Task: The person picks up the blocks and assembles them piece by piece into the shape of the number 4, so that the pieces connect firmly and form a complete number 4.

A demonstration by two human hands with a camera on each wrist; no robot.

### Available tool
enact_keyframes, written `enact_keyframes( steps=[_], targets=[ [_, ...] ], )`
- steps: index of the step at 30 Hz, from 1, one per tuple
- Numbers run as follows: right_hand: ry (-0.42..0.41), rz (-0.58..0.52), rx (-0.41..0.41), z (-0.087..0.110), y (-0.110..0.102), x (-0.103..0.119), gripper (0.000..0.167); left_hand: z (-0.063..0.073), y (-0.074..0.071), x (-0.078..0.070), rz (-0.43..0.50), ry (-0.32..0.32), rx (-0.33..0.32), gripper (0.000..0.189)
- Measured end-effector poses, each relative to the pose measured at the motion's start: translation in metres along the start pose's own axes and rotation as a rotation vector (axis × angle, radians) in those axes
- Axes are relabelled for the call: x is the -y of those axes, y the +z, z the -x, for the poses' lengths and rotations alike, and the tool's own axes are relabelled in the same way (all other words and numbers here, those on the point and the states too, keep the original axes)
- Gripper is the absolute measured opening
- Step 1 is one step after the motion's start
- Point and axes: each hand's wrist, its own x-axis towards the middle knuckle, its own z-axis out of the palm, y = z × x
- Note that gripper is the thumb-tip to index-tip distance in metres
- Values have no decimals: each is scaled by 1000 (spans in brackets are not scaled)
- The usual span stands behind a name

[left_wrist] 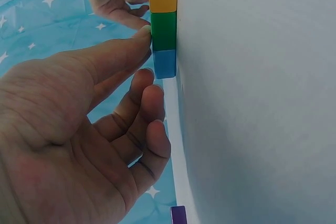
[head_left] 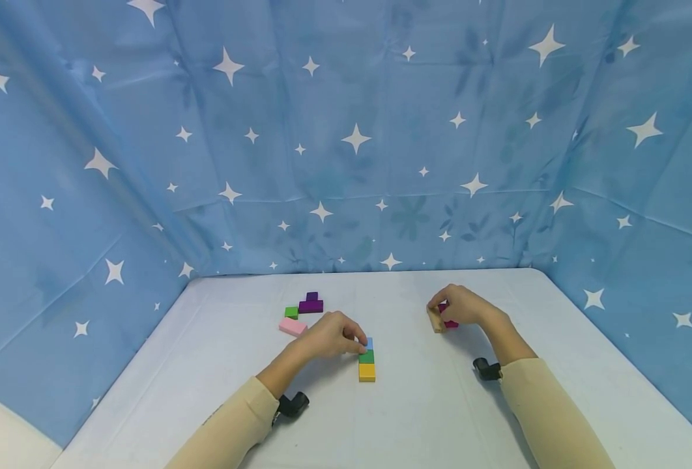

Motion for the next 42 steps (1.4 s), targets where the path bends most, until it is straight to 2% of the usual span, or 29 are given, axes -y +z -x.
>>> enact_keyframes(
  steps=[8,23,42],
  targets=[
    [9,25,-4,-1,1,1,36,-1,1,2,-13,6,3,4],
    [-53,27,-35,-2,5,4,25,-2,2,2,-21,13,-4,6],
    [-96,43,-11,-8,12,13,13,0,0,-1,-12,5,4,4]
  ],
)
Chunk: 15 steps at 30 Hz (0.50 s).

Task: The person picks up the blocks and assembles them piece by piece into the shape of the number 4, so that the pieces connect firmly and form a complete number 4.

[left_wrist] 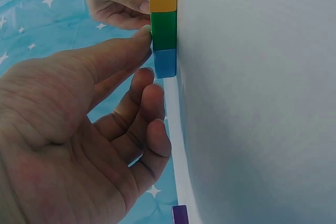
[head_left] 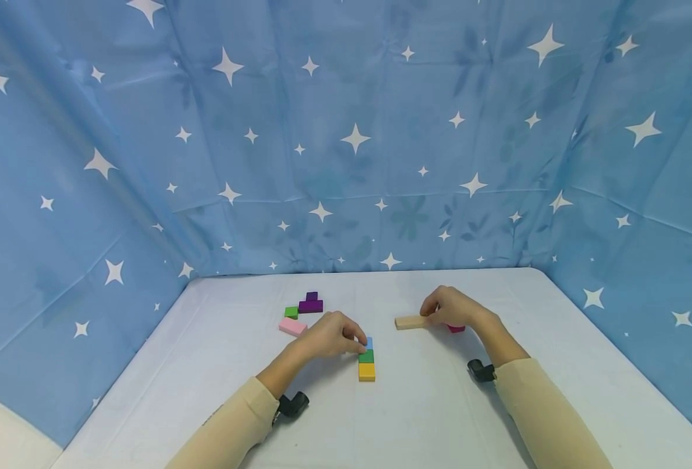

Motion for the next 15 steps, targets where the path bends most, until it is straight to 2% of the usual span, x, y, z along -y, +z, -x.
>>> enact_keyframes(
  steps=[15],
  targets=[
    [-15,-20,18,-3,7,13,11,0,0,0,2,0,-3,5]
  ],
)
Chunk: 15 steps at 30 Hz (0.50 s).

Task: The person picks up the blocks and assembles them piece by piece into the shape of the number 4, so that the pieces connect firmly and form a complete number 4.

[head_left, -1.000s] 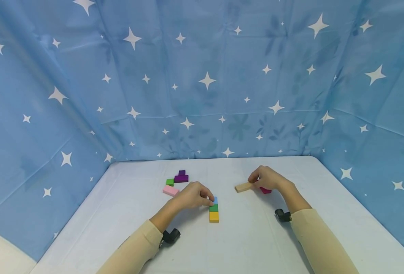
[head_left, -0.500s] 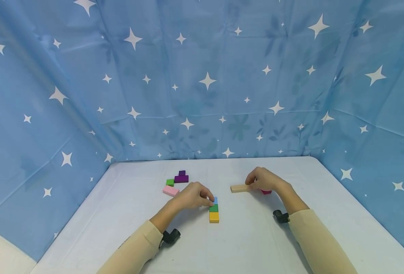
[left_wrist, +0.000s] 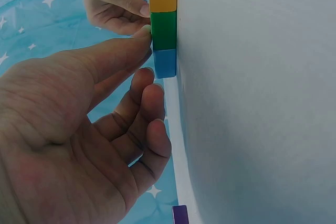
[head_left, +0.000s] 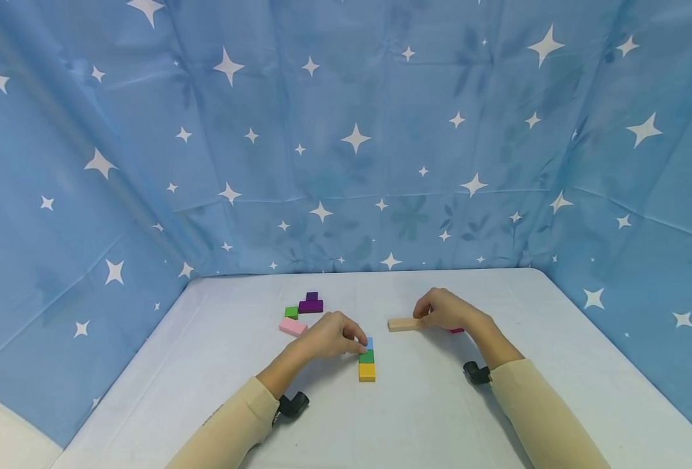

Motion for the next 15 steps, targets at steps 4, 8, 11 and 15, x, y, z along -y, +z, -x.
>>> enact_keyframes(
  steps=[4,8,11,15],
  targets=[
    [-15,5,7,-1,2,3,11,0,0,0,2,-2,0,4],
    [-19,10,13,-2,4,6,10,0,1,0,-3,-3,-1,4],
    [-21,8,15,-3,4,8,11,0,1,-1,-7,-1,-2,4],
    [-30,13,17,-4,6,10,10,1,1,-1,-8,2,0,4]
  ],
)
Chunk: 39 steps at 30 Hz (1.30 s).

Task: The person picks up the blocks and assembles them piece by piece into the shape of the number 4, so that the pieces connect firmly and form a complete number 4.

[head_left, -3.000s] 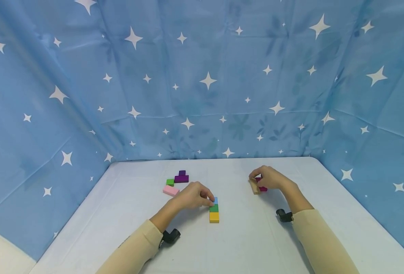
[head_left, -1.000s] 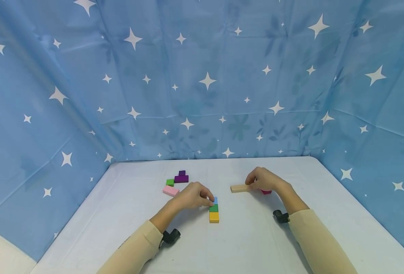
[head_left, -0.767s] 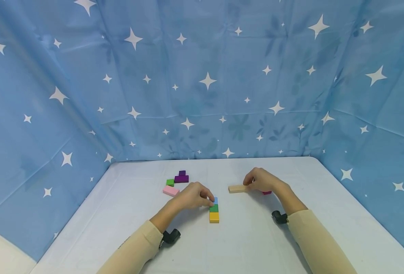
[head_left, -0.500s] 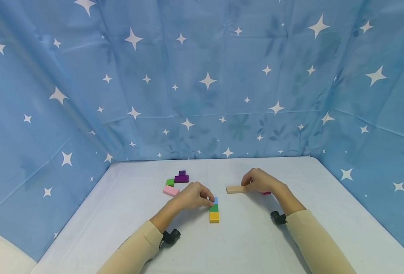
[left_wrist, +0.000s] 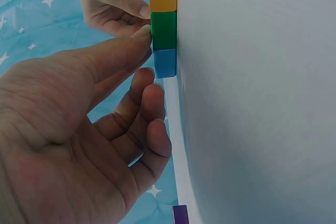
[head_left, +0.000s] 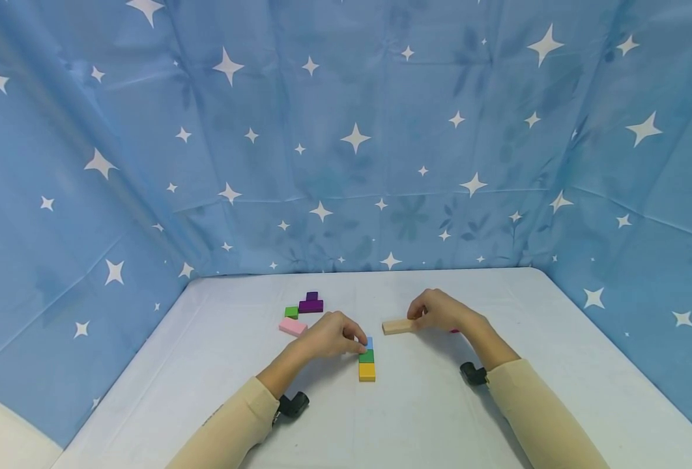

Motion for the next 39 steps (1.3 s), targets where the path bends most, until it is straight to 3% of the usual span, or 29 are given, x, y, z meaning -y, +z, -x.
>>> enact_keyframes(
  steps=[24,39],
  targets=[
    [-46,58,13,-2,7,13,7,-1,0,0,5,6,-3,6],
    [-69,27,29,-4,9,15,8,0,0,0,9,6,-6,4]
  ],
)
